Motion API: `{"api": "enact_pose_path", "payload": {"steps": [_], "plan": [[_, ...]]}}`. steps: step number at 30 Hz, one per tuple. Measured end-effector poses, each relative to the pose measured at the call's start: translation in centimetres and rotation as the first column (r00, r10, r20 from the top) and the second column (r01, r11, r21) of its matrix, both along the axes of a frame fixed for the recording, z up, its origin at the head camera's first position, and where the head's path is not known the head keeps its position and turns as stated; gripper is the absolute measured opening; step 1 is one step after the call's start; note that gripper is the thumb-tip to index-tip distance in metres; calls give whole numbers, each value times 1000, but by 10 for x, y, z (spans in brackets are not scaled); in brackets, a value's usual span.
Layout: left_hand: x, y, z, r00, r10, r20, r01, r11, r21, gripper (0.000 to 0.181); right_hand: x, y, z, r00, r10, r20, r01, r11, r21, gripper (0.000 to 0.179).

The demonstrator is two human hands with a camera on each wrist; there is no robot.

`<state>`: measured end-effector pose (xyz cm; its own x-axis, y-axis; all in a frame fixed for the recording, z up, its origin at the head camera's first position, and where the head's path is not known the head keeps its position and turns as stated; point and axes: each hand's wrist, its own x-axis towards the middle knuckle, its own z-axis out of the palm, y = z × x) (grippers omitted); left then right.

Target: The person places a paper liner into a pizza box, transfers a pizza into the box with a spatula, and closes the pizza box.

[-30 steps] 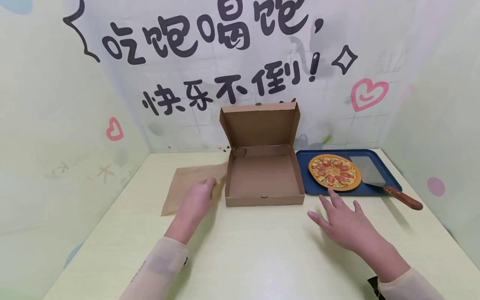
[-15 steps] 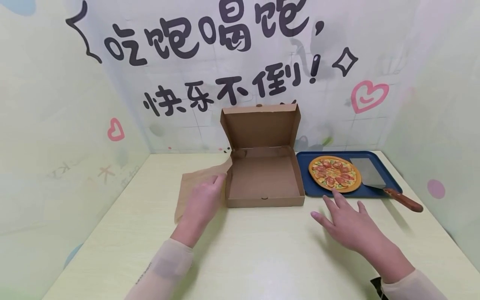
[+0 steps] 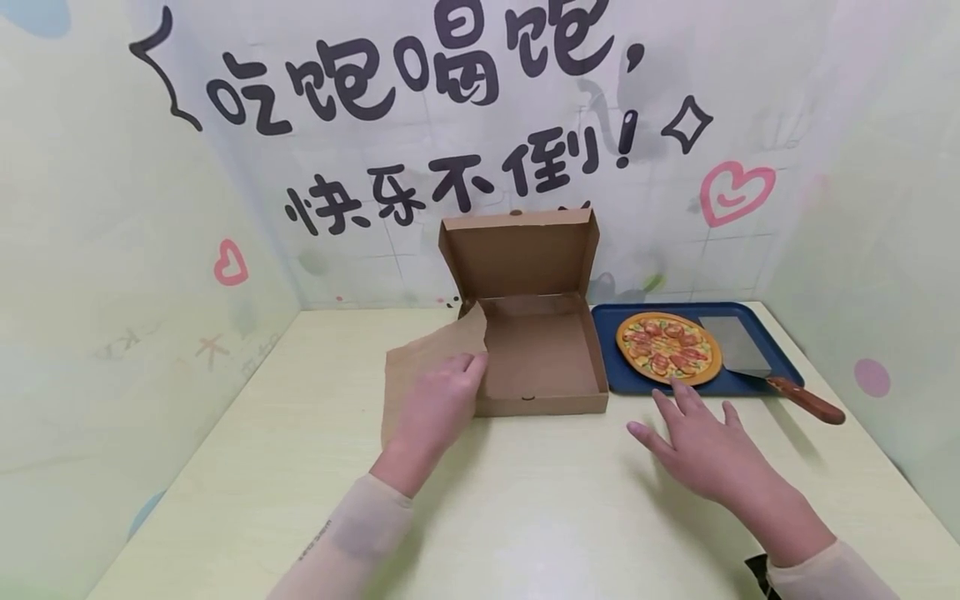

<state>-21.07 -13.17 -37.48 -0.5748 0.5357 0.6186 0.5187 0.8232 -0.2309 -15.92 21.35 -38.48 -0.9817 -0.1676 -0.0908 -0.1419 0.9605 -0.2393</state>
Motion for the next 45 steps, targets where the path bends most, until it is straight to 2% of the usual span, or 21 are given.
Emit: {"api": "enact_pose_path", "payload": {"steps": [9,13,18,24,30,36,45], "plan": [[-5,31,0,999,-41,18,42,998,-40,33,0,5,2,1000,-12,11,12,1000,-8,93],[-9,48,0,999,-41,33,44,996,-76,29,0,7,2,1000,-12,10,12,1000,-5,91],[-13,71,-3,995,-41,86,51,991,-122,25,1,9,2,1000,-19,11,19,1000,4,93],[-18,92,-6,994,-40,106,55,989,-137,23,2,10,0,1000,-27,-9,27,1000,10,90],[-25,108,-9,983,-46,175,73,986,-150,21,2,12,-1,999,-28,-21,28,1000,11,86],[-32,120,-14,973,-41,226,81,982,-169,16,3,14,-3,999,-25,-22,25,1000,1,93],[-41,128,-22,973,-42,228,84,980,-178,16,2,17,-2,999,-31,-34,31,999,11,92]]}}
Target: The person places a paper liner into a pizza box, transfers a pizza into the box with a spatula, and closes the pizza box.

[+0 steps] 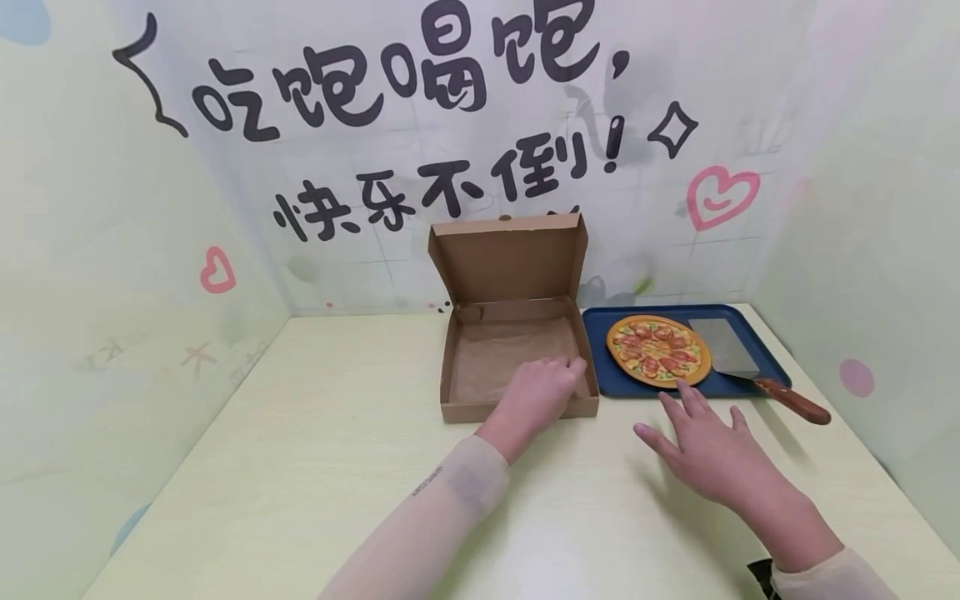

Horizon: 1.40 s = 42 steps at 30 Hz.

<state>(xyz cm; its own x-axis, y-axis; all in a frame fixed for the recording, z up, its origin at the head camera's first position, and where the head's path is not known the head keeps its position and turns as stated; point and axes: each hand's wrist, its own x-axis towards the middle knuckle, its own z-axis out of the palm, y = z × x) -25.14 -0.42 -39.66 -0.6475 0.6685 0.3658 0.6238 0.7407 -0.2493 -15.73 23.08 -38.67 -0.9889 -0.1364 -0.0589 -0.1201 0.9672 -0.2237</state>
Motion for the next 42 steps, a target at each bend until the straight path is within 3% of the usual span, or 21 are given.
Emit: {"api": "enact_pose_path", "payload": {"steps": [15,23,27,30,36,42], "plan": [[4,-6,5,999,49,0,-49,996,-69,12,-5,5,9,999,-38,17,39,999,-19,98],[15,-14,15,998,69,13,-68,994,-83,11,-5,4,14,997,-60,47,64,995,-79,102],[24,-24,22,996,92,4,-91,995,-50,6,-4,3,15,996,-64,56,69,993,-100,102],[32,-32,26,995,103,-2,-103,995,4,12,-4,3,15,996,-67,57,73,992,-106,102],[44,-54,30,991,101,-86,-87,984,153,24,-3,4,17,996,-67,58,75,987,-144,99],[55,-77,35,985,124,-119,-96,971,218,26,-1,4,21,996,-68,53,75,985,-154,100]]}}
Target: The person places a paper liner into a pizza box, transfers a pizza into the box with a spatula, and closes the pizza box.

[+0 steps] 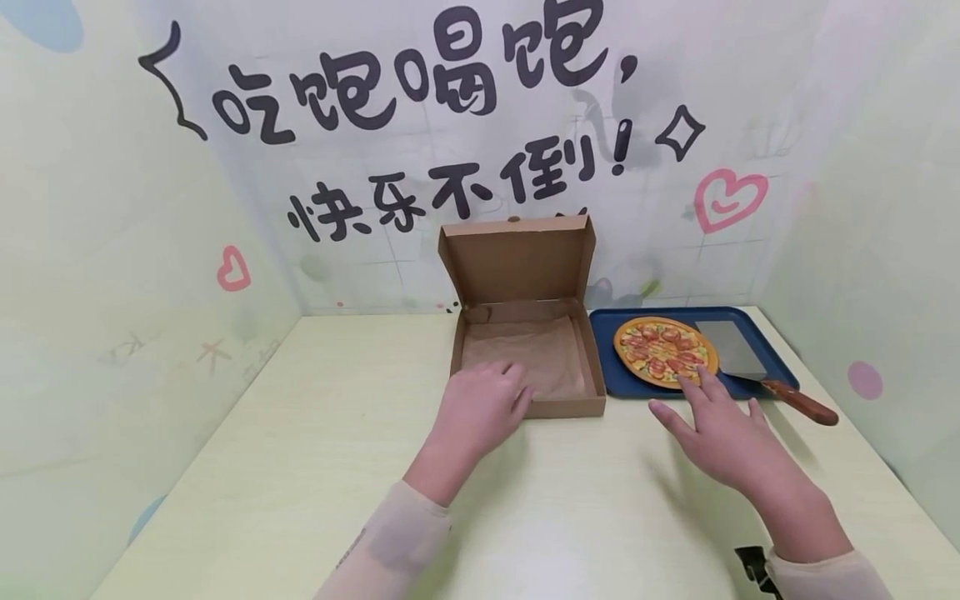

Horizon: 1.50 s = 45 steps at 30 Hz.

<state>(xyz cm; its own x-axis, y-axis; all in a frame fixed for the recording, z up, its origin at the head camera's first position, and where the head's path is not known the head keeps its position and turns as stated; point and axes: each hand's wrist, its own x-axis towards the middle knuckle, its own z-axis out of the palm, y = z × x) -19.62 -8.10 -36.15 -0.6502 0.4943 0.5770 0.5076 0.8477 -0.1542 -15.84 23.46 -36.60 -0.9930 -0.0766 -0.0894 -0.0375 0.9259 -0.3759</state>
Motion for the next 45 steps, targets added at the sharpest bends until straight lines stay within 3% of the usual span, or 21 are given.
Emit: {"api": "enact_pose_path", "payload": {"steps": [6,9,12,16,21,24,26,34,45], "plan": [[14,-24,5,998,53,28,-54,996,70,21,1,-1,1,1000,12,-15,-12,1000,12,100],[22,-38,5,990,101,98,-113,985,130,27,1,-2,1,1000,16,-23,-15,1000,27,99],[31,-52,3,962,157,224,-198,965,174,35,2,-4,0,1000,17,-25,-16,999,39,99],[40,-67,-2,905,198,377,-274,948,160,47,3,-5,-1,1000,16,-22,-15,999,47,98],[49,-76,-10,854,221,472,-311,943,121,61,4,-4,-1,1000,20,-20,-19,998,53,98],[52,-78,-13,839,226,495,-327,937,126,63,5,-4,-2,999,25,-29,-24,998,58,101],[54,-79,-14,834,228,502,-333,934,131,63,5,-3,-3,999,26,-36,-23,998,66,100],[54,-78,-14,846,222,485,-329,933,146,62,0,17,3,993,62,-101,-49,991,126,94],[53,-75,-15,838,215,502,-329,933,148,62,-28,80,20,996,29,-85,-10,976,219,86]]}}
